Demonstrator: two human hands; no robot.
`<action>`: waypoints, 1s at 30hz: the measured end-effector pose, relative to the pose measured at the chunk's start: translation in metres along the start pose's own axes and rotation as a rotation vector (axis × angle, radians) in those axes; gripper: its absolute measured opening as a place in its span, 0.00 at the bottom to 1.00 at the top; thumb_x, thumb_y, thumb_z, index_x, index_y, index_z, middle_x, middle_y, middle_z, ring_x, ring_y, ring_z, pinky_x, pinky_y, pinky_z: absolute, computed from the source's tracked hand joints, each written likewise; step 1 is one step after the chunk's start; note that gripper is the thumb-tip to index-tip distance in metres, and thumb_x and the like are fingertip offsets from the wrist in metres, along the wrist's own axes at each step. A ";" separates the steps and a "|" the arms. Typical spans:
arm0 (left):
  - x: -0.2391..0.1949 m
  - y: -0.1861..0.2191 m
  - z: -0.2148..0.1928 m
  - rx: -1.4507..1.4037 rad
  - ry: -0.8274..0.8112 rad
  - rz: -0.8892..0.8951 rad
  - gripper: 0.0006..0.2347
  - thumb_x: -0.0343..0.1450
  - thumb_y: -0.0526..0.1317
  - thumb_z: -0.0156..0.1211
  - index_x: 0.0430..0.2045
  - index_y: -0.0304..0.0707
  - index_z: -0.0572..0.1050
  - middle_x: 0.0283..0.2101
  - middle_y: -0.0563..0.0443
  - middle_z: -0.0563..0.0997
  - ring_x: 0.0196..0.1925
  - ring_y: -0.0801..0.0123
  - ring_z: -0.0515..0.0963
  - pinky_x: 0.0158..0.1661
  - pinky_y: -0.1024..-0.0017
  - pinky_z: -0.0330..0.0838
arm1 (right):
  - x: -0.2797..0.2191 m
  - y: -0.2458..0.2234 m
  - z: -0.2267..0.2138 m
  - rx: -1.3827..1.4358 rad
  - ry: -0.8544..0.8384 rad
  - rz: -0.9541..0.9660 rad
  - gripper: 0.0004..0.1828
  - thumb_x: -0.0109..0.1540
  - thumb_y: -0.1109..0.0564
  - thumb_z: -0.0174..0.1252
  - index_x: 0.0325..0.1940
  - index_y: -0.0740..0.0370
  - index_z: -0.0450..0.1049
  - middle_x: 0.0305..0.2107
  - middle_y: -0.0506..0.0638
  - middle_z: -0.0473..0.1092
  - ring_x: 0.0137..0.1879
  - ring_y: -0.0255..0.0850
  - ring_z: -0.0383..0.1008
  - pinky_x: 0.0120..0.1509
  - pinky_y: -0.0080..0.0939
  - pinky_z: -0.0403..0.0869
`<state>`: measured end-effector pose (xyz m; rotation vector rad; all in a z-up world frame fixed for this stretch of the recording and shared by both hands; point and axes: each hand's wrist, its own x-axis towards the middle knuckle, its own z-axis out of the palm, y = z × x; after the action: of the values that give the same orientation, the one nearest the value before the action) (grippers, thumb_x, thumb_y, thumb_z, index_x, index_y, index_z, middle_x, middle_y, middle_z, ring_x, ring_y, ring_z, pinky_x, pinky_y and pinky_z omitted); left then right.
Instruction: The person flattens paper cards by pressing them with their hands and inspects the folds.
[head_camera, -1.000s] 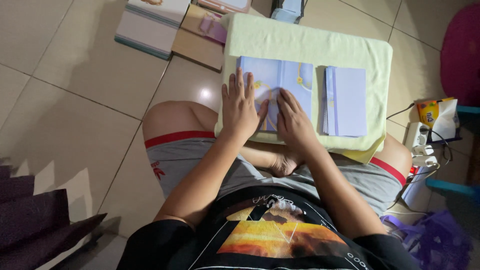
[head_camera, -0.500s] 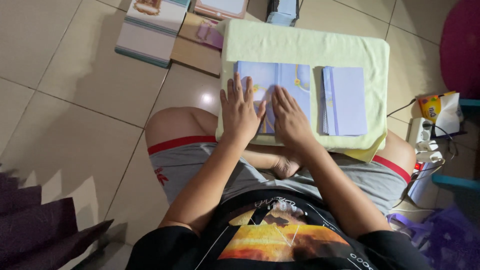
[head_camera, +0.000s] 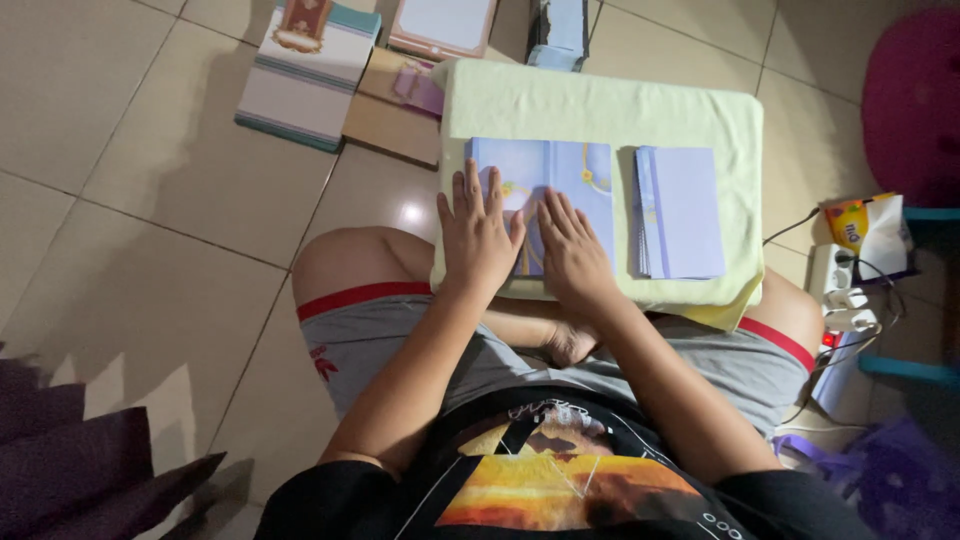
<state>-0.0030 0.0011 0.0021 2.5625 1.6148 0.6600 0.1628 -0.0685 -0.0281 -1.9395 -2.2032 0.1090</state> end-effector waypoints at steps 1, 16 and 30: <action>-0.001 0.001 -0.001 -0.002 0.003 -0.004 0.27 0.74 0.53 0.49 0.67 0.36 0.66 0.71 0.29 0.61 0.70 0.42 0.67 0.62 0.41 0.61 | 0.013 0.003 -0.002 -0.003 -0.001 -0.004 0.39 0.60 0.57 0.43 0.78 0.65 0.55 0.76 0.61 0.48 0.80 0.56 0.49 0.78 0.57 0.55; 0.000 -0.002 0.016 0.003 0.098 0.023 0.28 0.72 0.51 0.53 0.66 0.34 0.66 0.70 0.28 0.62 0.68 0.39 0.68 0.61 0.38 0.61 | -0.002 -0.013 0.003 -0.043 0.021 0.058 0.40 0.60 0.58 0.42 0.79 0.64 0.53 0.76 0.62 0.49 0.80 0.57 0.49 0.76 0.58 0.58; 0.000 0.007 -0.001 -0.074 0.009 -0.037 0.27 0.75 0.48 0.51 0.67 0.30 0.63 0.72 0.25 0.57 0.74 0.33 0.57 0.67 0.34 0.47 | 0.021 0.006 -0.020 -0.079 0.116 0.317 0.34 0.68 0.53 0.42 0.79 0.65 0.52 0.74 0.64 0.53 0.79 0.57 0.51 0.78 0.56 0.55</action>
<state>0.0024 -0.0025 0.0045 2.4758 1.6050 0.7157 0.1705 -0.0490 -0.0073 -2.2631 -1.8404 -0.0439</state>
